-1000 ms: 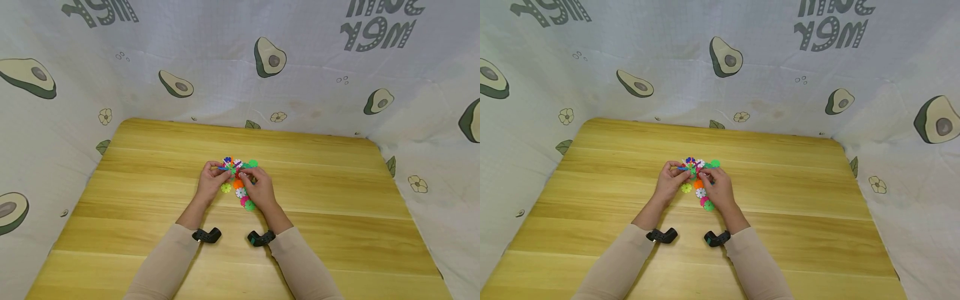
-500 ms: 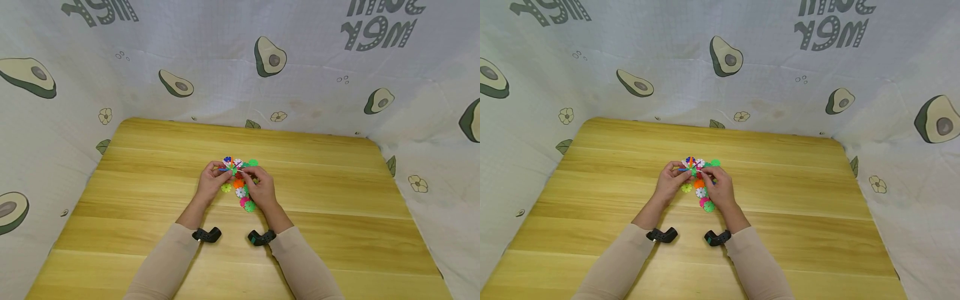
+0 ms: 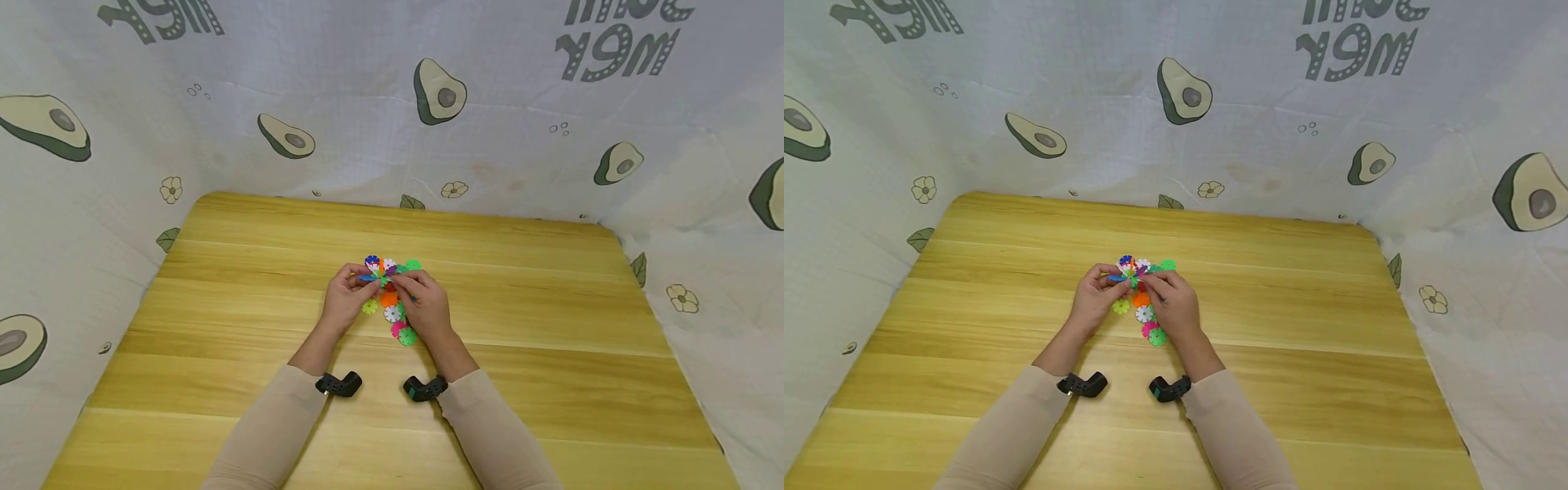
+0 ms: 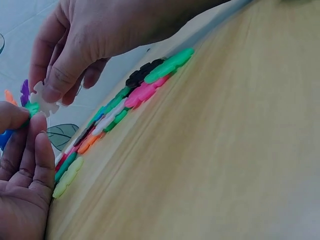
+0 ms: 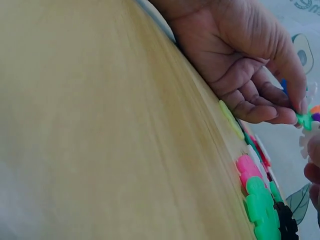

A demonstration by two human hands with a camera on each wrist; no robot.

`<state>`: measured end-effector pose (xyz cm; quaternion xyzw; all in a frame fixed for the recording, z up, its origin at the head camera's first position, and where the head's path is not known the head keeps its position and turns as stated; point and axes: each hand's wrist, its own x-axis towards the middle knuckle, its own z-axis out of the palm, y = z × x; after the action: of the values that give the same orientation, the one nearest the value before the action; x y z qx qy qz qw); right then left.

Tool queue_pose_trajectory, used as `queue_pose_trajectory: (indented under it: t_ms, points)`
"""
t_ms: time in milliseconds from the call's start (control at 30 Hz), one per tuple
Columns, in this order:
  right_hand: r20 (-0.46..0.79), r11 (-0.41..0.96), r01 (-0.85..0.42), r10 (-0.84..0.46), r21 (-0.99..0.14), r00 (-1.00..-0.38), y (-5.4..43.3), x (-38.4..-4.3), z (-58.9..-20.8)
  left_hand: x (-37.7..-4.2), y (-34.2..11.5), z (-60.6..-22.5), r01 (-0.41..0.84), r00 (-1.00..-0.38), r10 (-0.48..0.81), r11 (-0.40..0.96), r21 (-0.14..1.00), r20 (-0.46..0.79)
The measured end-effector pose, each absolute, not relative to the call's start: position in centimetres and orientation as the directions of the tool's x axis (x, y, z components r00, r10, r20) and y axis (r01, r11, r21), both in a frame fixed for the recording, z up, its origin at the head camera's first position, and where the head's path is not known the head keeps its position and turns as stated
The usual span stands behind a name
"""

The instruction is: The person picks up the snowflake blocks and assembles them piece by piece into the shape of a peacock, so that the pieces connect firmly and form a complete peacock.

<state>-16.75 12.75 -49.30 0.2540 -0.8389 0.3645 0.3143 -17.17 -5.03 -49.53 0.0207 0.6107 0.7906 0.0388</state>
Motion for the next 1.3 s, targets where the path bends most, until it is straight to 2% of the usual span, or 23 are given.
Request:
queue_pose_trajectory:
  t_ms: [233,467,567,700,833,900,967,1100,1300]
  points:
    - [0.674,0.612,-0.621,-0.187,-0.489,-0.715,12.80,-16.90,-49.40,-17.23,-4.99,-49.44,-0.024,-0.996,0.084,-0.248,0.968,-0.003]
    - [0.730,0.552,-0.679,-0.174,-0.484,-0.661,12.86,-17.12,-49.47,-17.29,-5.01,-49.47,0.006,-0.996,0.089,-0.228,0.974,0.027]
    - [0.732,0.522,-0.690,-0.171,-0.501,-0.660,12.69,-17.10,-49.40,-17.31,-5.06,-49.51,-0.001,-0.995,0.098,-0.219,0.976,0.021]
    - [0.652,0.533,-0.619,-0.157,-0.576,-0.742,12.25,-16.98,-49.27,-17.36,-5.20,-49.58,-0.027,-0.994,0.105,-0.238,0.971,-0.002]
    - [0.491,0.640,-0.437,-0.106,-0.632,-0.865,11.98,-16.77,-49.16,-17.45,-5.21,-49.68,-0.036,-0.997,0.081,-0.304,0.952,-0.012]
    - [0.423,0.708,-0.363,-0.099,-0.606,-0.901,12.08,-16.73,-49.19,-17.48,-5.22,-49.70,-0.043,-0.998,0.065,-0.352,0.935,-0.022]
    - [0.385,0.769,-0.333,-0.124,-0.545,-0.915,12.23,-16.74,-49.20,-17.48,-5.22,-49.68,-0.048,-0.998,0.050,-0.385,0.922,-0.031]
    - [0.382,0.825,-0.355,-0.186,-0.440,-0.905,12.46,-16.91,-49.32,-17.45,-5.26,-49.61,-0.063,-0.997,0.061,-0.402,0.914,-0.041]
    - [0.387,0.836,-0.345,-0.176,-0.427,-0.905,12.60,-16.93,-49.59,-17.47,-5.17,-49.64,-0.088,-0.995,0.075,-0.379,0.921,-0.064]
